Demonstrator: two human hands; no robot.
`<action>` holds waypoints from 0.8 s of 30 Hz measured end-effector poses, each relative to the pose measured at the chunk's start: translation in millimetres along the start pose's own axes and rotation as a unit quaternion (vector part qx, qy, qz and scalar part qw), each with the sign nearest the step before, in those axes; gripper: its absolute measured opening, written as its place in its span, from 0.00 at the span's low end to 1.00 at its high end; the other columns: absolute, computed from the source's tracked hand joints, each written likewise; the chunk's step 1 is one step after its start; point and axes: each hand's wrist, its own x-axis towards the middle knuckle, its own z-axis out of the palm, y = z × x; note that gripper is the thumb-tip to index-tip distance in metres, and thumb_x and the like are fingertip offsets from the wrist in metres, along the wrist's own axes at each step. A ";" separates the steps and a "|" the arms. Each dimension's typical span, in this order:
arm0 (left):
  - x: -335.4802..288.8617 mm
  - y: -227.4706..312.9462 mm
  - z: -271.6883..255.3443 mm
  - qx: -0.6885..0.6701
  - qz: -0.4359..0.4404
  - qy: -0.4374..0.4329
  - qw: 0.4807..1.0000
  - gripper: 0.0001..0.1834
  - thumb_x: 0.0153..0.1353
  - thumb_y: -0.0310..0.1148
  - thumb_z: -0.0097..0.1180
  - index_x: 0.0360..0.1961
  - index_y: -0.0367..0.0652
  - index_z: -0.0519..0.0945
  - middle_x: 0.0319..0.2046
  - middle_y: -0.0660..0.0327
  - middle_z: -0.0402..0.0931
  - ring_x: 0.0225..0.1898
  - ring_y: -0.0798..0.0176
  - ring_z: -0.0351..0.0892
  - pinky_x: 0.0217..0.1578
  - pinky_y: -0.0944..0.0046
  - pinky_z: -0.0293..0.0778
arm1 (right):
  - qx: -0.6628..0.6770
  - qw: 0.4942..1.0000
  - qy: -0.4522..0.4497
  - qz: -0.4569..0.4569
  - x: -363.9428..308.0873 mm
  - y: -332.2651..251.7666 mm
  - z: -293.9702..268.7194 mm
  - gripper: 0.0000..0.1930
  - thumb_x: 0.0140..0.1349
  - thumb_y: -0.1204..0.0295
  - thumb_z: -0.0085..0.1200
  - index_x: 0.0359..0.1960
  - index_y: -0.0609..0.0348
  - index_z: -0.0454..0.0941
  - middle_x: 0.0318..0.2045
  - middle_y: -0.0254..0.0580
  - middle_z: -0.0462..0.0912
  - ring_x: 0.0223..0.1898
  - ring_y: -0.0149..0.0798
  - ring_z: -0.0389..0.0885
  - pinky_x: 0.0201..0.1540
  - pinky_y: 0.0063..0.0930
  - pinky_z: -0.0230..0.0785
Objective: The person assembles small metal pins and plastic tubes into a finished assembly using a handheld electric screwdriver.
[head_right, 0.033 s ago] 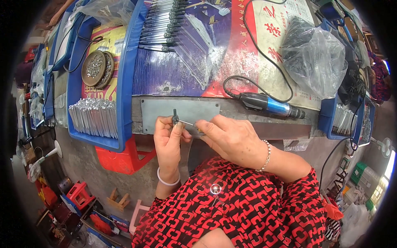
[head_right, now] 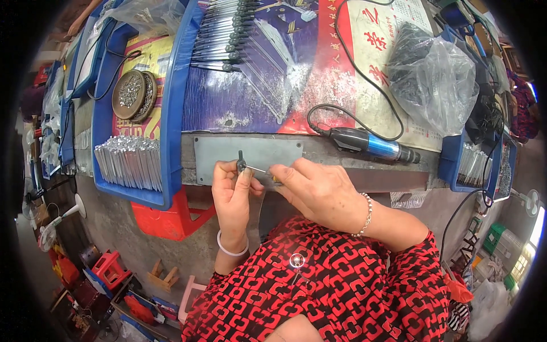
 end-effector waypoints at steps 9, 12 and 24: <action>-1.9 -6.0 1.4 0.117 0.062 0.010 0.991 0.05 0.66 0.25 0.48 0.39 0.36 0.67 0.28 0.64 0.73 0.24 0.76 0.73 0.24 0.76 0.71 | -0.011 1.000 -0.013 -0.022 -2.0 2.5 10.2 0.17 0.54 0.72 0.58 0.46 0.61 0.73 0.22 0.42 0.73 0.20 0.42 0.75 0.22 0.31 0.68; 0.2 -7.7 3.6 0.119 0.061 0.014 0.991 0.04 0.66 0.25 0.48 0.39 0.36 0.67 0.27 0.64 0.73 0.24 0.77 0.72 0.23 0.76 0.70 | 0.116 0.990 0.077 -0.004 -5.4 18.6 28.7 0.15 0.59 0.68 0.56 0.43 0.64 0.74 0.22 0.40 0.75 0.19 0.35 0.75 0.19 0.29 0.68; 3.7 -6.2 -11.4 0.311 0.282 0.117 0.900 0.11 0.59 0.21 0.53 0.43 0.33 0.72 0.35 0.51 0.73 0.29 0.59 0.78 0.28 0.66 0.74 | 0.261 0.965 0.025 0.028 46.6 -5.4 -29.6 0.14 0.66 0.69 0.46 0.51 0.62 0.69 0.34 0.40 0.75 0.28 0.33 0.74 0.30 0.27 0.68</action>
